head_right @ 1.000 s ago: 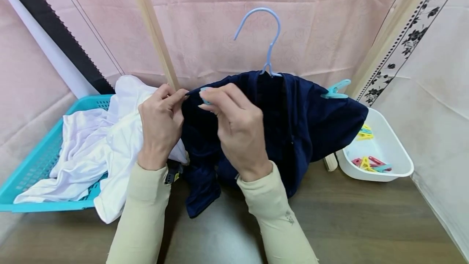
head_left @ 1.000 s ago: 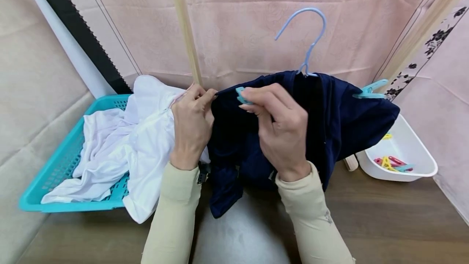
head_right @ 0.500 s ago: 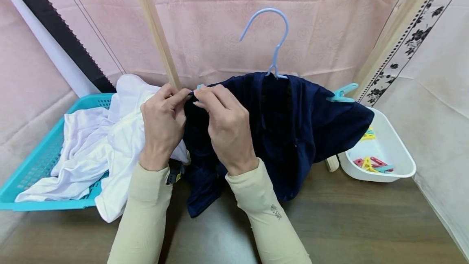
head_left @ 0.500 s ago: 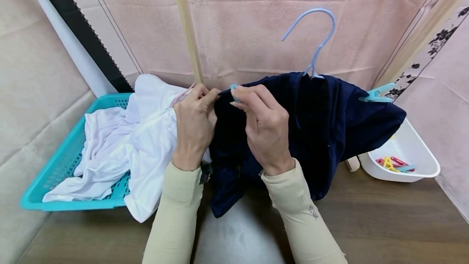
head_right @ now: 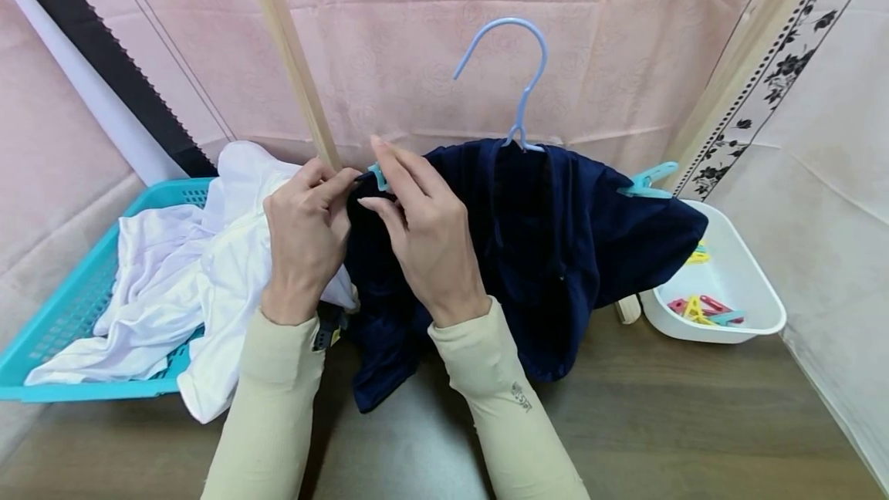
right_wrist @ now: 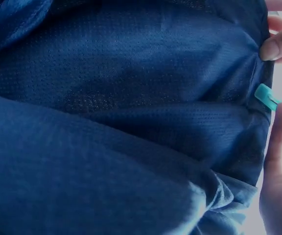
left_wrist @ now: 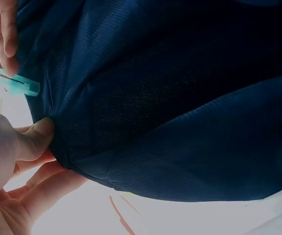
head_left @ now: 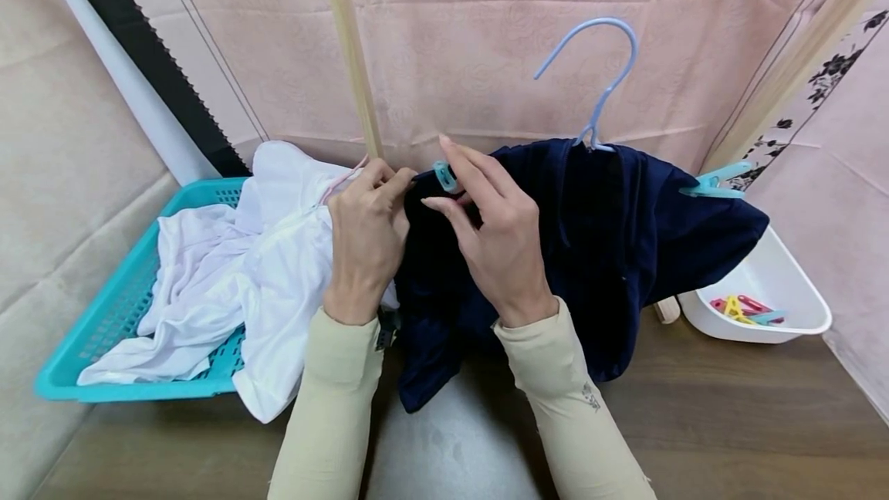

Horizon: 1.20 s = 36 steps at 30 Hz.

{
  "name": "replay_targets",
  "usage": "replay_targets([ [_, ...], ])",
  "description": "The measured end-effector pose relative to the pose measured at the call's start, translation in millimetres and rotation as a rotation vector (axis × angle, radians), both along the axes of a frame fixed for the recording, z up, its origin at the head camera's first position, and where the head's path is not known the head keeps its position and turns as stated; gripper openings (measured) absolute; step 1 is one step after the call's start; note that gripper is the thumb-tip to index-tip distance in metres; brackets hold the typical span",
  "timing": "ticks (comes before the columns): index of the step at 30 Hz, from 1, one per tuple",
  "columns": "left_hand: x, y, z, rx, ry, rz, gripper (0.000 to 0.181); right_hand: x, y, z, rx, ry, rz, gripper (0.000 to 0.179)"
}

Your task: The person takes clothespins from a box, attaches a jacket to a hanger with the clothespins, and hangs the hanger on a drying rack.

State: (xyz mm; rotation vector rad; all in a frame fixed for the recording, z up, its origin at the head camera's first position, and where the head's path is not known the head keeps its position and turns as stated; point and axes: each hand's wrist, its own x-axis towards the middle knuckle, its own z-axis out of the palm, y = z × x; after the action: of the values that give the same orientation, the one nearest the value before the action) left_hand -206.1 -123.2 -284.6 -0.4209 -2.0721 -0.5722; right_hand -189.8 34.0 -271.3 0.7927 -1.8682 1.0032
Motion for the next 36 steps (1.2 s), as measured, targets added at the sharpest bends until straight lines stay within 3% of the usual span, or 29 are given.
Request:
replay_targets([
  [11, -0.6, 1.3, 0.0, 0.004, 0.004, -0.014, 0.021, 12.6, 9, 11.3, -0.044, -0.003, 0.029, 0.038],
  [17, 0.3, 3.7, 1.5, -0.009, 0.023, -0.017, 0.022, 8.0, 8, 7.0, -0.031, -0.016, 0.034, 0.029],
  [25, 0.5, 3.7, 1.9, 0.001, 0.036, -0.017, 0.02, 4.2, 0, 2.2, -0.07, 0.016, 0.068, 0.032],
  [32, 0.7, 3.1, 0.7, -0.033, 0.043, -0.013, 0.023, 2.7, -4, -2.7, 0.026, 0.025, -0.05, 0.034],
  [36, 2.1, 4.1, 1.0, -0.02, 0.05, -0.016, 0.021, 3.6, -5, -4.9, 0.072, 0.015, -0.072, 0.034],
])
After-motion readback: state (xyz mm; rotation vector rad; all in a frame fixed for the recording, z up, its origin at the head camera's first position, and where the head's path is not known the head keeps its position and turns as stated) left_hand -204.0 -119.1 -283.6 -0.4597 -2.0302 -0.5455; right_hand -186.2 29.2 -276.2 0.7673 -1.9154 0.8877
